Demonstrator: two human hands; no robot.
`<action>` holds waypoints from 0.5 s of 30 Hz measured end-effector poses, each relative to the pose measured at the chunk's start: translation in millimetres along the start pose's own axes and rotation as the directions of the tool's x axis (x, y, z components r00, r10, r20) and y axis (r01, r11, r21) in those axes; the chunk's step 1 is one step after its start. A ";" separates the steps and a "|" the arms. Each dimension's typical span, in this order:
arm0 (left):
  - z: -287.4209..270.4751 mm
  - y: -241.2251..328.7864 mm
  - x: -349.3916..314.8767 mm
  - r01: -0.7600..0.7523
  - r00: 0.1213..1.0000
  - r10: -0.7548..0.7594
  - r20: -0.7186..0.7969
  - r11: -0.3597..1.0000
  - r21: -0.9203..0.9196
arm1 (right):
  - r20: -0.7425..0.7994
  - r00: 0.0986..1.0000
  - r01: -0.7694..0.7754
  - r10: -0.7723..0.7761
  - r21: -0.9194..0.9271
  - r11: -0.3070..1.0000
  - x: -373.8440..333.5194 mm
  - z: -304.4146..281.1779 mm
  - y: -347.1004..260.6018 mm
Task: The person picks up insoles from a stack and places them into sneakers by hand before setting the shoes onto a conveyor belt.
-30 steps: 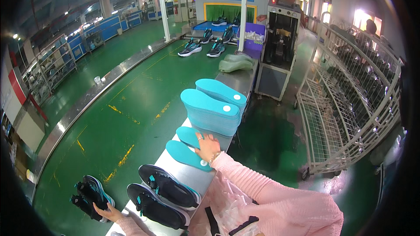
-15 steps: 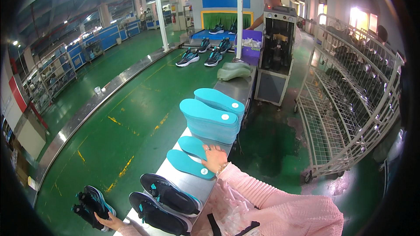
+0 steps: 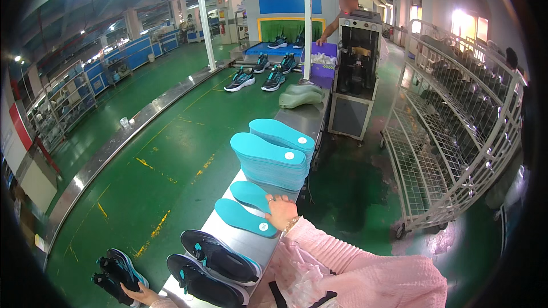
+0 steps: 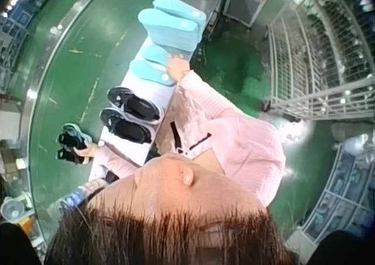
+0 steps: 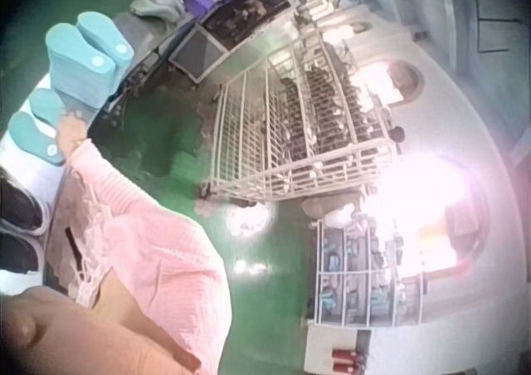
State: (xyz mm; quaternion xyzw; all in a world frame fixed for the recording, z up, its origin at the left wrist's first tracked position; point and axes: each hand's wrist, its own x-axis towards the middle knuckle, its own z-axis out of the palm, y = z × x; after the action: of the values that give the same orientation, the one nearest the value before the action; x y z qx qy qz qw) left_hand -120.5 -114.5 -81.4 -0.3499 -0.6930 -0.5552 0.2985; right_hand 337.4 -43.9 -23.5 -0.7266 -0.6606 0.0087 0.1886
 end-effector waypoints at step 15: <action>-3.5 7.3 3.4 -0.043 0.994 0.058 -0.091 0.987 0.157 | -0.189 0.980 0.010 0.061 0.355 0.935 -10.9 13.0 23.9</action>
State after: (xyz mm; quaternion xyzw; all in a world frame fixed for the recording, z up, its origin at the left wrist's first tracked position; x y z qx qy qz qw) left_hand -116.5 -116.4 -73.9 -0.3163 -0.7099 -0.5082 0.3712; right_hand 355.4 -52.3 -45.0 -0.6867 -0.6167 0.0580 0.3806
